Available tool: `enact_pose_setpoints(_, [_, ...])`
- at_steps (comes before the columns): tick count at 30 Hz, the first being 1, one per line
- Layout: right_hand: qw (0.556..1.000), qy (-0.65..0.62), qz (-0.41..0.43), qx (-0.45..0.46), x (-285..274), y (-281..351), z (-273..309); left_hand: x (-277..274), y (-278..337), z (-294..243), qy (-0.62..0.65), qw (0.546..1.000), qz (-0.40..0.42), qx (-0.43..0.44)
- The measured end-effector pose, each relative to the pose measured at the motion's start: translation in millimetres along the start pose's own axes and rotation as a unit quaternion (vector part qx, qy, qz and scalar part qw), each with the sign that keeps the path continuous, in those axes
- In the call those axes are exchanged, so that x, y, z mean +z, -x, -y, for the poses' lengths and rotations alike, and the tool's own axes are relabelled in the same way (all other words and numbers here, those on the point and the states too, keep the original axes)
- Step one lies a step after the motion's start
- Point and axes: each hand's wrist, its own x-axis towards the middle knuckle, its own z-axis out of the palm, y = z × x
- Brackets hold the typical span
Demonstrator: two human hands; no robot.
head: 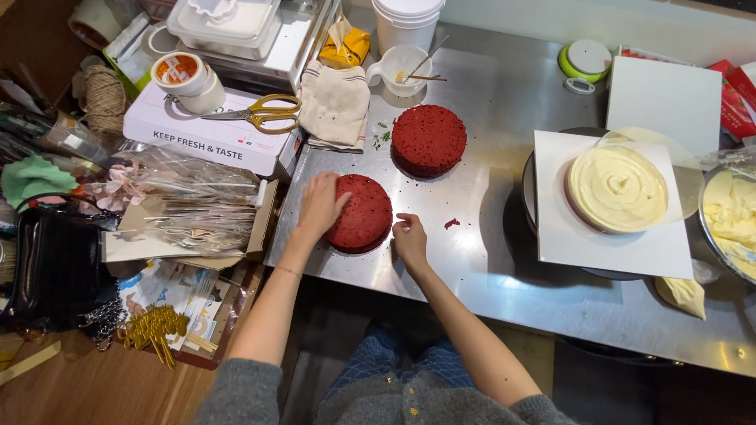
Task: Filling a piping bag with frosting, piping it onto a red velvet cake layer, and placing a second layer on top
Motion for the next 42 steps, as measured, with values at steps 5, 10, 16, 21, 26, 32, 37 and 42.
enact_pose_setpoints(5, [0.955, -0.267, 0.054, 0.121, 43, 67, -32, 38, -67, -30, -0.116, 0.944, 0.170, 0.258])
enact_pose_setpoints(10, [0.899, -0.392, 0.022, 0.194, 41, 92, 12, 33, -103, -43, -0.187, 0.916, 0.258, 0.243])
enact_pose_setpoints(16, [0.911, -0.366, -0.029, 0.186, 45, 83, 8, 36, -135, -40, -0.184, 0.902, 0.296, 0.255])
enact_pose_setpoints(21, [0.933, -0.315, -0.051, 0.165, 37, 90, 31, 37, -149, -34, -0.186, 0.885, 0.326, 0.274])
enact_pose_setpoints(26, [0.987, -0.151, -0.053, -0.020, 43, 70, 23, 28, -158, -37, -0.139, 0.884, 0.373, 0.243])
enact_pose_setpoints(32, [0.996, -0.031, -0.057, -0.056, 52, 57, 16, -5, -148, -56, -0.213, 0.862, 0.418, 0.193])
enact_pose_setpoints(37, [0.994, -0.050, -0.067, -0.075, 47, 51, 18, 11, -166, -54, -0.221, 0.849, 0.446, 0.175])
enact_pose_setpoints(42, [0.992, -0.074, -0.065, -0.077, 36, 54, 20, 24, -180, -52, -0.247, 0.820, 0.491, 0.158])
